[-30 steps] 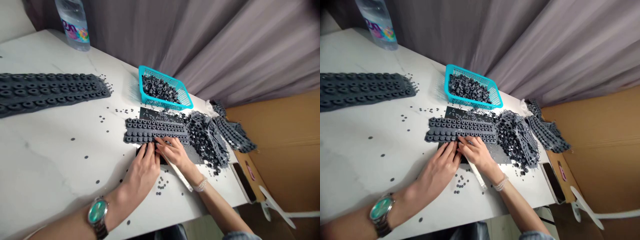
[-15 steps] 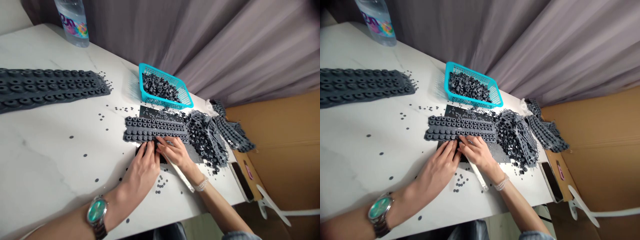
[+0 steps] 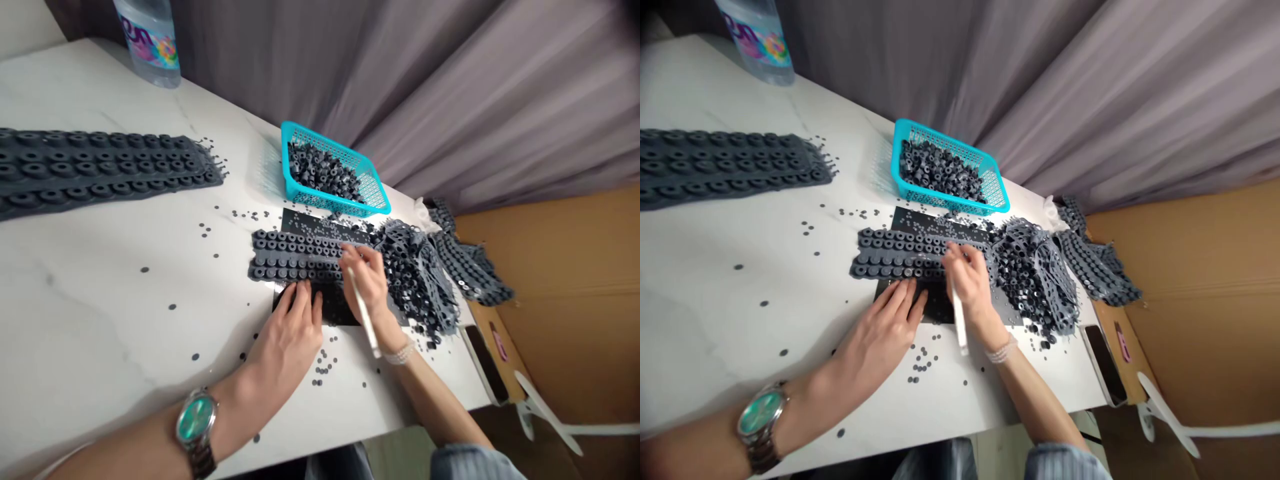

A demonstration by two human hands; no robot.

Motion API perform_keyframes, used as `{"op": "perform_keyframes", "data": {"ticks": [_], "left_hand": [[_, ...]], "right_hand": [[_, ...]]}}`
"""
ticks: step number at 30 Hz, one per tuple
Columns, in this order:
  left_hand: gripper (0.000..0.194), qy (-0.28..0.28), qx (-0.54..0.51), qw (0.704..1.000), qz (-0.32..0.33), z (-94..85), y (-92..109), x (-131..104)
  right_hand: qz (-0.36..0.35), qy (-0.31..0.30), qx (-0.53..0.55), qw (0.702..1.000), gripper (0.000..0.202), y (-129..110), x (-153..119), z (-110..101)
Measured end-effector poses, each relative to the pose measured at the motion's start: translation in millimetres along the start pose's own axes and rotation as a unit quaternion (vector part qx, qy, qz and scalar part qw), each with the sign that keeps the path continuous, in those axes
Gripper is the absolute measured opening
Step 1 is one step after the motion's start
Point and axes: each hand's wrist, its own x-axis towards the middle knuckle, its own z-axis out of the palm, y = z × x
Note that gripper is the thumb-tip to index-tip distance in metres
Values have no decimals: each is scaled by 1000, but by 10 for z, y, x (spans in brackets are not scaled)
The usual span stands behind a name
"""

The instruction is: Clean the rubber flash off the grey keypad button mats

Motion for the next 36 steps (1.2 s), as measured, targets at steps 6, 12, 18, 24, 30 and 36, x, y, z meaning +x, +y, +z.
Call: {"op": "perform_keyframes", "data": {"ticks": [6, 12, 18, 24, 30, 36], "left_hand": [[50, -25, 7, 1000, -10, -61, 34, -13], [44, -33, 24, 999, -18, -158, 74, -22], [44, -19, 27, 999, -16, -93, 74, -31], [43, -7, 22, 1000, -20, -104, 83, -8], [41, -7, 15, 1000, -4, -80, 80, 6], [43, 3, 12, 1000, -18, -79, 62, 17]], "right_hand": [[-38, -77, 21, 996, 15, -118, 43, -125], [-92, -108, 87, 986, 11, -255, 0, -70], [-100, -130, 96, 982, 15, -217, 21, -35], [-110, -193, 94, 971, 23, -229, 81, -131], [-179, -163, 58, 969, 20, -223, 152, -61], [-66, -59, 61, 994, 26, -70, 211, 21]]}}
